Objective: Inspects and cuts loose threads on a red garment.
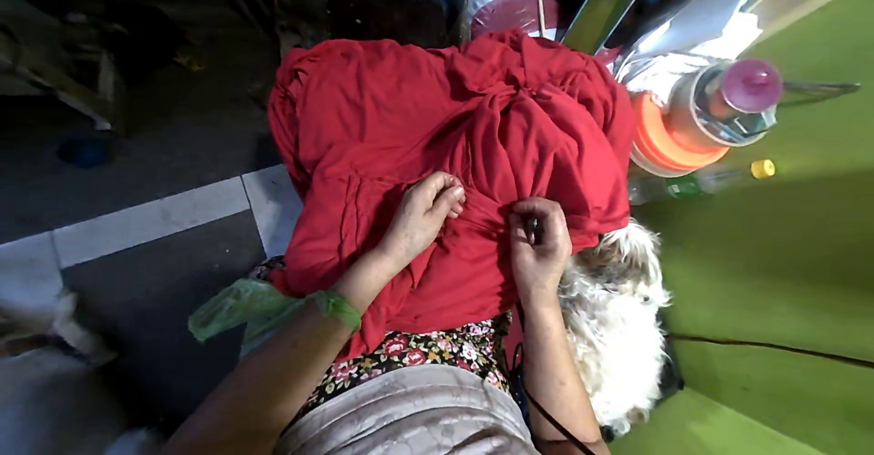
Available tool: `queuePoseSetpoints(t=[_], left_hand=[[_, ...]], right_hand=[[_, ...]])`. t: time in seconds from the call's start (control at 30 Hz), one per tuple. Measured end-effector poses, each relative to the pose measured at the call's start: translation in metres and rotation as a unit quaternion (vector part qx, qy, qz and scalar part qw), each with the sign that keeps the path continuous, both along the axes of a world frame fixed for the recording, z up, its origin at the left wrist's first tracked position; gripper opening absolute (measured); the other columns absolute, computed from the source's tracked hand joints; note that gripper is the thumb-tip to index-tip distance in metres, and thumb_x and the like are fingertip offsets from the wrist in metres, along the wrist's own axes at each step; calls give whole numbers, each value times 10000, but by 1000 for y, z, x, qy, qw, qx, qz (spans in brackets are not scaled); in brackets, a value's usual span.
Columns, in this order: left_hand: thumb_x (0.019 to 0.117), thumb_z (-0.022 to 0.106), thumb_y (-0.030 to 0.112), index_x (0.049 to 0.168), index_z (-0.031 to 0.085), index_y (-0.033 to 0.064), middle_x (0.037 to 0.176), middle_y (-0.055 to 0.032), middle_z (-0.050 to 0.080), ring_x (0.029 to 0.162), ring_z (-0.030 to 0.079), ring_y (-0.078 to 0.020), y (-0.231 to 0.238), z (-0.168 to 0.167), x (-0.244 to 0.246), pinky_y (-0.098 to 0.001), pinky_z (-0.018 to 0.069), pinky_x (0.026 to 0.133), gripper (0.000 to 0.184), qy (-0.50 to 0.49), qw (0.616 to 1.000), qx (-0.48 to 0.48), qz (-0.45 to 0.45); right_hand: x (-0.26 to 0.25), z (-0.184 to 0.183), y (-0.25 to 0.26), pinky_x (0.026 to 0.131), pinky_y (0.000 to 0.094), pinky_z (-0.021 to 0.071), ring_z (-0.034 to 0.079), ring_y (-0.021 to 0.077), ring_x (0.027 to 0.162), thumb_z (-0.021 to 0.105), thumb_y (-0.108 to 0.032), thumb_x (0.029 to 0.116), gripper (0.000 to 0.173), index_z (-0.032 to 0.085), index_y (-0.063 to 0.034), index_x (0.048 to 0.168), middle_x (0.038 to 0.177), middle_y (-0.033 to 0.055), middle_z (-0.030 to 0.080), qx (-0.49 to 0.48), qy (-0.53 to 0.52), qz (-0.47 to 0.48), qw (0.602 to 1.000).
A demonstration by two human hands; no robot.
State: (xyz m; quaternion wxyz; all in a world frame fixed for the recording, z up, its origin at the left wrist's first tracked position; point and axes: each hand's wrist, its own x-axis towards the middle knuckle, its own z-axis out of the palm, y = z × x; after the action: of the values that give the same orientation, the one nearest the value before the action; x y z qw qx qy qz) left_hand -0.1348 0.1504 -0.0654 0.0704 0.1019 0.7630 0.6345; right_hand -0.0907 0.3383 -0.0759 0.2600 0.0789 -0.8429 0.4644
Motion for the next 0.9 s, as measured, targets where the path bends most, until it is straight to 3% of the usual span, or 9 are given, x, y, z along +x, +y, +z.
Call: queuePoseSetpoints(t=[0.07, 0.17, 0.27, 0.43, 0.63, 0.7, 0.8, 0.9], left_hand=[[1067, 499, 133, 1098, 621, -16, 879, -14, 650, 767, 626, -8, 1, 1, 1, -171, 530, 737, 195, -17, 1000, 18, 18], [1052, 541, 147, 1088, 641, 12, 865, 18, 630, 738, 594, 11, 0, 0, 2, -152, 504, 700, 172, -24, 998, 37, 39], [1037, 575, 161, 1065, 657, 32, 842, 41, 619, 700, 561, 21, -1, -3, 2, -141, 473, 651, 155, -26, 997, 62, 47], [1027, 590, 153, 1031, 669, 51, 827, 59, 622, 693, 559, 24, -1, -4, 2, -140, 470, 652, 129, -29, 995, 79, 45], [1031, 582, 160, 1048, 679, 28, 862, 41, 640, 724, 567, 27, 0, -3, 2, -146, 478, 681, 165, -20, 997, 54, 43], [1050, 543, 156, 1061, 665, 29, 832, 54, 612, 712, 557, 25, -2, -3, 1, -146, 476, 678, 176, -38, 996, 72, 39], [1064, 493, 134, 1045, 631, 68, 806, 71, 590, 722, 577, -5, -8, 0, 2, -175, 506, 708, 154, -102, 977, 179, 51], [1088, 415, 133, 996, 604, 151, 824, 98, 595, 731, 569, 12, -23, 14, 12, -140, 500, 717, 211, -136, 962, 228, 63]], right_hand=[[2, -2, 2, 766, 249, 561, 674, 139, 866, 609, 68, 861, 157, 653, 69, 1012, 980, 157, 697, 30, 6, 28, 999], [6, 4, 4, 728, 384, 579, 705, 184, 867, 645, -109, 889, 287, 646, 24, 1144, 1001, 125, 724, 93, -69, 51, 992], [3, 15, -1, 695, 499, 568, 724, 292, 861, 686, -127, 910, 253, 703, 13, 1119, 1017, 156, 733, 174, -59, 49, 982], [-4, 29, -20, 659, 521, 524, 703, 342, 787, 692, -100, 890, 219, 740, -27, 1091, 930, 165, 720, 275, -52, 10, 960], [-10, 27, -27, 614, 512, 510, 681, 352, 709, 669, -59, 899, 164, 775, -84, 1021, 862, 169, 698, 315, -39, 0, 948], [-12, 23, -24, 614, 515, 510, 684, 353, 711, 656, -50, 899, 170, 774, -73, 1019, 875, 170, 706, 307, -36, 4, 951], [-15, 21, -9, 698, 519, 570, 721, 325, 819, 645, -59, 948, 181, 705, 7, 1105, 955, 169, 728, 204, -92, 42, 974], [-15, 22, 6, 731, 364, 565, 677, 153, 815, 644, -132, 969, 247, 628, -19, 1189, 961, 97, 701, 67, -170, 62, 981]])
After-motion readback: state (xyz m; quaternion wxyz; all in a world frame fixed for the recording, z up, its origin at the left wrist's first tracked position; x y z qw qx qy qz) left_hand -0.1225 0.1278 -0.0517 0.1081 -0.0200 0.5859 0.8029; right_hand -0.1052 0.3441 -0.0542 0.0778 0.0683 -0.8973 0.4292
